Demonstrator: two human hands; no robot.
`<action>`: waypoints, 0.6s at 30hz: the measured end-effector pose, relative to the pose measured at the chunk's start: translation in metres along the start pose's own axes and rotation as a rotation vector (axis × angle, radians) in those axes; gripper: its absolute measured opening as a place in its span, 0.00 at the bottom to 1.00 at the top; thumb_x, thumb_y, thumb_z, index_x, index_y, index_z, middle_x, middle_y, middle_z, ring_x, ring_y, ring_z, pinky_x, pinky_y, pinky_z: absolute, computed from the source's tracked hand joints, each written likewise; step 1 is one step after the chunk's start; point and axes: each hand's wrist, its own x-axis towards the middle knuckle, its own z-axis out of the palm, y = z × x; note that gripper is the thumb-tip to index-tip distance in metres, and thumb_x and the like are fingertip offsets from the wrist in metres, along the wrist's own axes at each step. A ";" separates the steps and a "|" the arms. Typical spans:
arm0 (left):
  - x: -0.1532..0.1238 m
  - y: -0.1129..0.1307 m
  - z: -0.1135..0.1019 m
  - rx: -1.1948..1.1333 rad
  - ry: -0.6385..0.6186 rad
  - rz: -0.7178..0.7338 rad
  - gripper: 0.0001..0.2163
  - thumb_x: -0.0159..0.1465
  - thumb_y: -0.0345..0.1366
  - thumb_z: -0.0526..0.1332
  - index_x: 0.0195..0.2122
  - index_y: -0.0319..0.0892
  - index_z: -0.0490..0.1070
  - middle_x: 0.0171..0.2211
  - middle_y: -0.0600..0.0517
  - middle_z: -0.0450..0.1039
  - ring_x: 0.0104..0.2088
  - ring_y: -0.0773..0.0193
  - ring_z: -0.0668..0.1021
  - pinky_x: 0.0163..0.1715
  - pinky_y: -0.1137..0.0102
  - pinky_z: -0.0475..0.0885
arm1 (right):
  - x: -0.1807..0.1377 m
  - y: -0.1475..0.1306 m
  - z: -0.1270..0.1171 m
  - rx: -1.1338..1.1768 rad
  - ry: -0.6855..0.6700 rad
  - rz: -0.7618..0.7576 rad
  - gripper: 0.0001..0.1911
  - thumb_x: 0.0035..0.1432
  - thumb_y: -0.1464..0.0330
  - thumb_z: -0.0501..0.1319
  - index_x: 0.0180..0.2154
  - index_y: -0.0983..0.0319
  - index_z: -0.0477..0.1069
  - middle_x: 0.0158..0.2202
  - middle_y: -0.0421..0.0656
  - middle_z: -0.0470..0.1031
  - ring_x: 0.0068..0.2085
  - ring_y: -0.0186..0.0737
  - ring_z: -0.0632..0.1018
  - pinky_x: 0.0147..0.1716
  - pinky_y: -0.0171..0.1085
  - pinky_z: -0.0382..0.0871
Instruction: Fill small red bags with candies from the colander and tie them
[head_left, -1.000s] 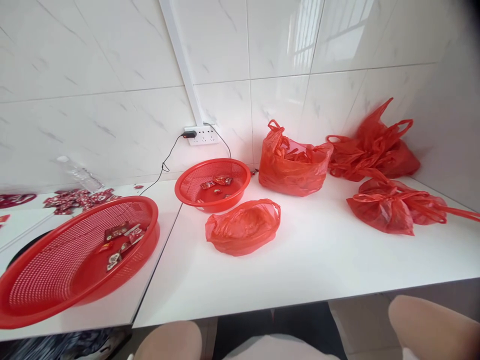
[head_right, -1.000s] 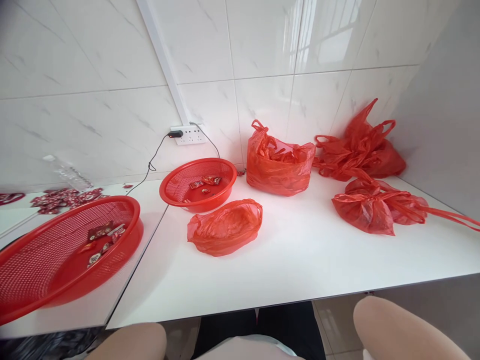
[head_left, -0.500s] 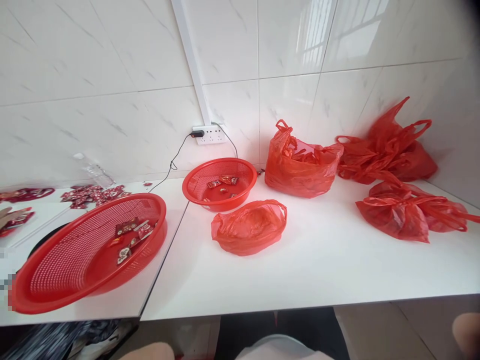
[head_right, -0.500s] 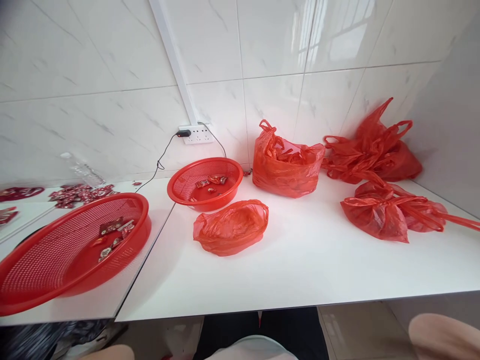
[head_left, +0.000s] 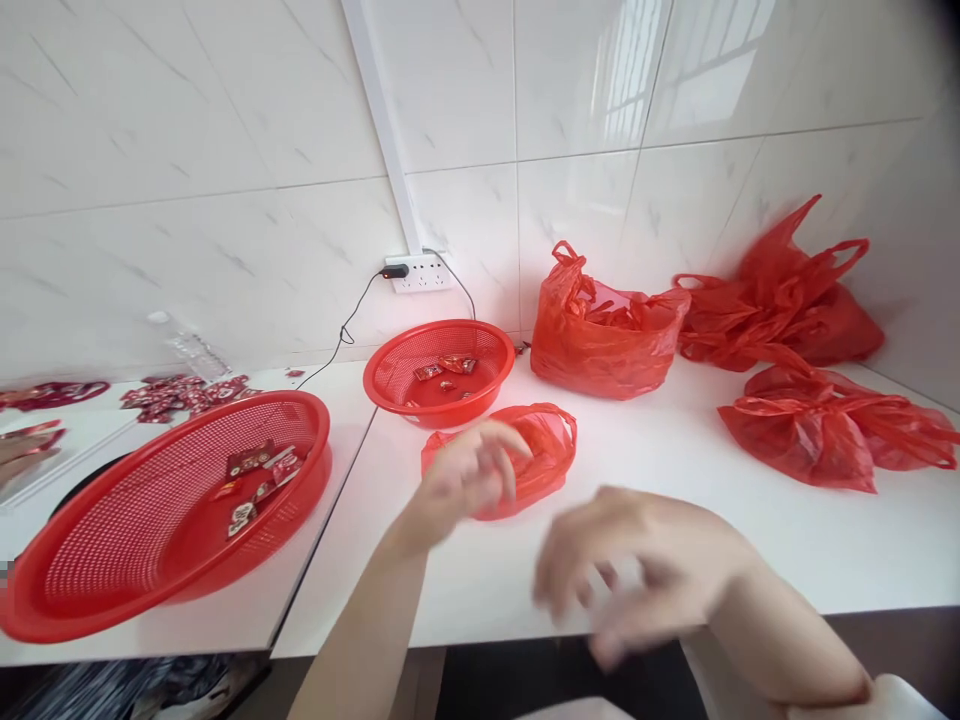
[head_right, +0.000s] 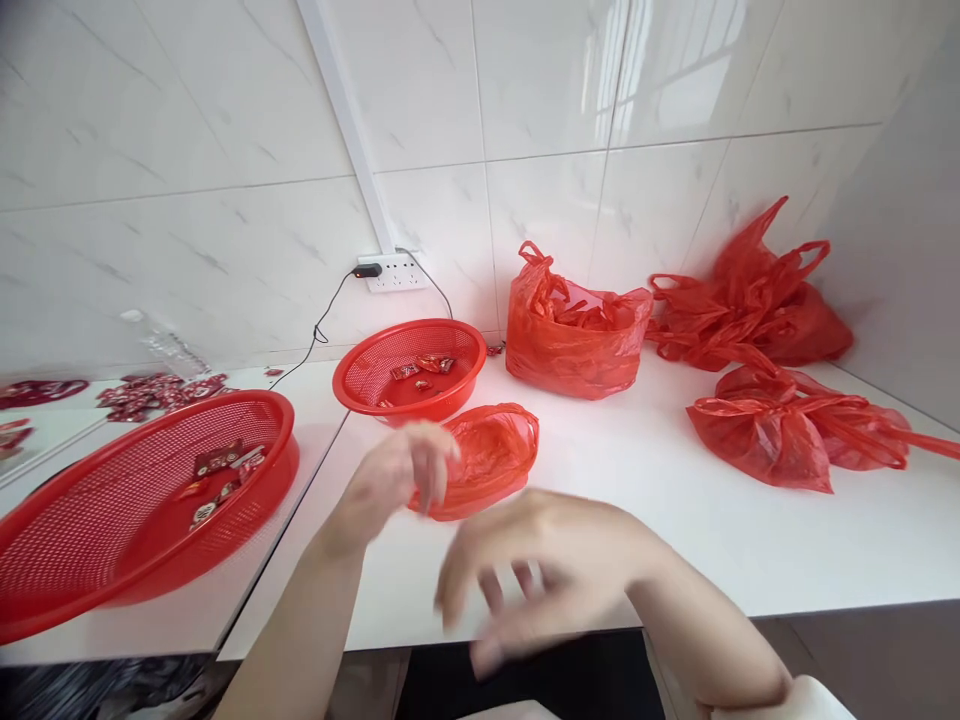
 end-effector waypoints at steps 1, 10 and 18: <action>0.017 -0.009 -0.014 0.148 0.232 -0.080 0.20 0.56 0.54 0.62 0.40 0.43 0.73 0.34 0.46 0.76 0.30 0.62 0.76 0.28 0.72 0.70 | 0.010 0.016 0.003 -0.036 0.063 0.083 0.11 0.65 0.62 0.57 0.43 0.61 0.72 0.40 0.45 0.77 0.34 0.32 0.77 0.31 0.30 0.70; 0.039 -0.109 -0.104 -0.275 0.764 -0.842 0.13 0.56 0.47 0.63 0.28 0.41 0.67 0.21 0.46 0.73 0.23 0.57 0.77 0.22 0.68 0.71 | 0.041 0.120 0.059 -0.377 0.261 0.315 0.07 0.62 0.73 0.56 0.36 0.59 0.71 0.34 0.40 0.77 0.32 0.34 0.75 0.30 0.32 0.62; 0.037 -0.138 -0.071 -0.570 0.856 -0.481 0.04 0.52 0.27 0.58 0.29 0.39 0.68 0.28 0.51 0.76 0.27 0.66 0.79 0.31 0.72 0.76 | 0.061 0.136 0.045 -0.458 0.568 0.285 0.07 0.65 0.71 0.53 0.40 0.60 0.69 0.37 0.44 0.75 0.37 0.38 0.75 0.35 0.35 0.69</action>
